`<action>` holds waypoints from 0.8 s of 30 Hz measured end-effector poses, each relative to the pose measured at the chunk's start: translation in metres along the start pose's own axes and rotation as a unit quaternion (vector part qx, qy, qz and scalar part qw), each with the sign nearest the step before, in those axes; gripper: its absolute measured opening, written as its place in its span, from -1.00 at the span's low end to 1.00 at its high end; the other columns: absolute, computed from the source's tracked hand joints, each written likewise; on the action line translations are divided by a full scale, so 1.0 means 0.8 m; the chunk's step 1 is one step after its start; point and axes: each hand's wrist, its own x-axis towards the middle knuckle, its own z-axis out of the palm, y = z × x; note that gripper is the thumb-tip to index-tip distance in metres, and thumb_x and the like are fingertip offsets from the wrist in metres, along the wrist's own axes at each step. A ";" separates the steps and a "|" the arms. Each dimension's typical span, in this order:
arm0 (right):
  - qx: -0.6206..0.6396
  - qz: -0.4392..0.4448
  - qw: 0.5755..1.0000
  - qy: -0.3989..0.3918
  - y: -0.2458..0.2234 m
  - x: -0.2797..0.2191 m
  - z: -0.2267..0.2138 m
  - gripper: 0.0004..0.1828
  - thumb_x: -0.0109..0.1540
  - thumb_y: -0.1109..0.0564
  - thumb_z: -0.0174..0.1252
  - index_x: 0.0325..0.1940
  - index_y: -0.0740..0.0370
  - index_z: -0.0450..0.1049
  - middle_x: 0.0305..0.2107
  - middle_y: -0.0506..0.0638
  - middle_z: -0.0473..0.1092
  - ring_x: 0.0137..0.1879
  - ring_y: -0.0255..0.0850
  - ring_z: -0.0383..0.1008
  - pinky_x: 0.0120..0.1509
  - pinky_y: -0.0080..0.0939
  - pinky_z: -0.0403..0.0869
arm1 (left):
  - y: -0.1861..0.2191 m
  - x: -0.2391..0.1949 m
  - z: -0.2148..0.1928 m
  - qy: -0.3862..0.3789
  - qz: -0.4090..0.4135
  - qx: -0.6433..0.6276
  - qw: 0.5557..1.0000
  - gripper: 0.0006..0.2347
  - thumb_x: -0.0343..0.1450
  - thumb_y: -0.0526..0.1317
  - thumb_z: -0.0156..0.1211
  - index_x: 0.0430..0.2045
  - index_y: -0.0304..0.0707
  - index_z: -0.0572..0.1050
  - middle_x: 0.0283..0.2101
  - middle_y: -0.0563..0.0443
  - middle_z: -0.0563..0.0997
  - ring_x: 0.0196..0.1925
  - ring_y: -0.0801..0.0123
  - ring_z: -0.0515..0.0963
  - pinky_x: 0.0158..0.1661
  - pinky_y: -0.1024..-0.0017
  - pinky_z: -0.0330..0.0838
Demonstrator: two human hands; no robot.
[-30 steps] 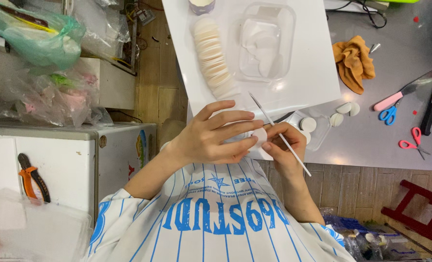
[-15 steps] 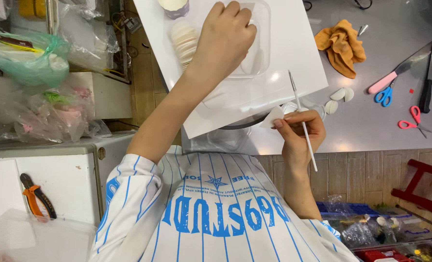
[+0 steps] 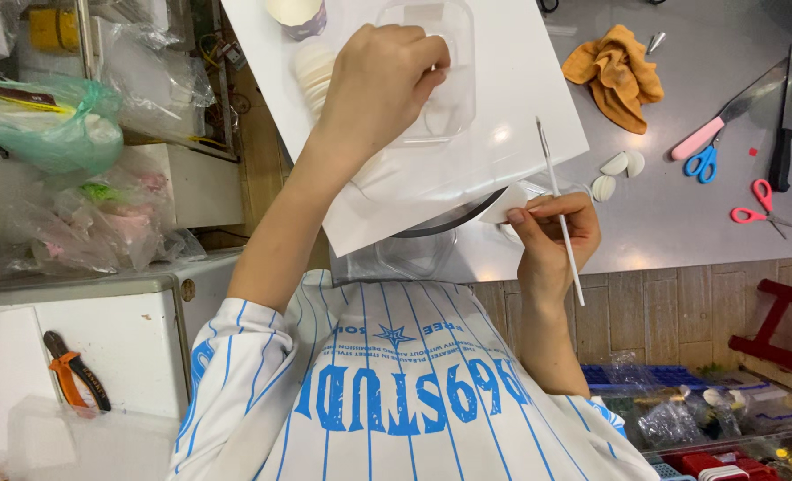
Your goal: The person repeatedly picks up small white clay discs and uses a thin metal tool to smooth and shape their edges. The person places the finished discs into a clear plastic container on the table.
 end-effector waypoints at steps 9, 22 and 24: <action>0.081 -0.002 0.991 -0.103 -0.011 0.009 0.047 -0.69 0.18 0.44 0.37 -0.24 0.20 0.38 -0.36 0.01 0.48 0.06 -0.12 0.55 0.29 -0.11 0.48 | 0.068 -0.037 -0.068 -0.008 -0.204 -0.340 0.918 -0.76 0.41 -0.46 0.10 -0.05 -0.28 0.44 -0.27 0.09 0.52 -0.31 0.54 0.71 -0.39 0.57 0.54; 0.024 -0.003 0.998 -0.056 -0.010 0.004 0.083 -0.73 0.24 0.46 0.36 -0.25 0.27 0.39 -0.38 0.03 0.49 -0.20 -0.33 0.50 0.35 -0.20 0.43 | 0.110 -0.076 -0.031 0.133 -0.138 -0.187 0.963 -0.94 0.45 -0.34 0.33 -0.29 -0.36 0.63 -0.31 0.00 0.59 -0.26 0.28 0.55 -0.24 0.37 0.42; 0.015 0.015 1.000 -0.018 -0.013 0.004 0.082 -0.73 0.20 0.42 0.36 -0.25 0.24 0.39 -0.34 0.06 0.54 -0.21 -0.31 0.54 0.02 -0.29 0.50 | 0.113 -0.082 -0.030 0.106 -0.162 -0.214 0.957 -0.96 0.47 -0.36 0.33 -0.31 -0.39 0.62 -0.33 0.00 0.59 -0.30 0.31 0.55 -0.27 0.40 0.42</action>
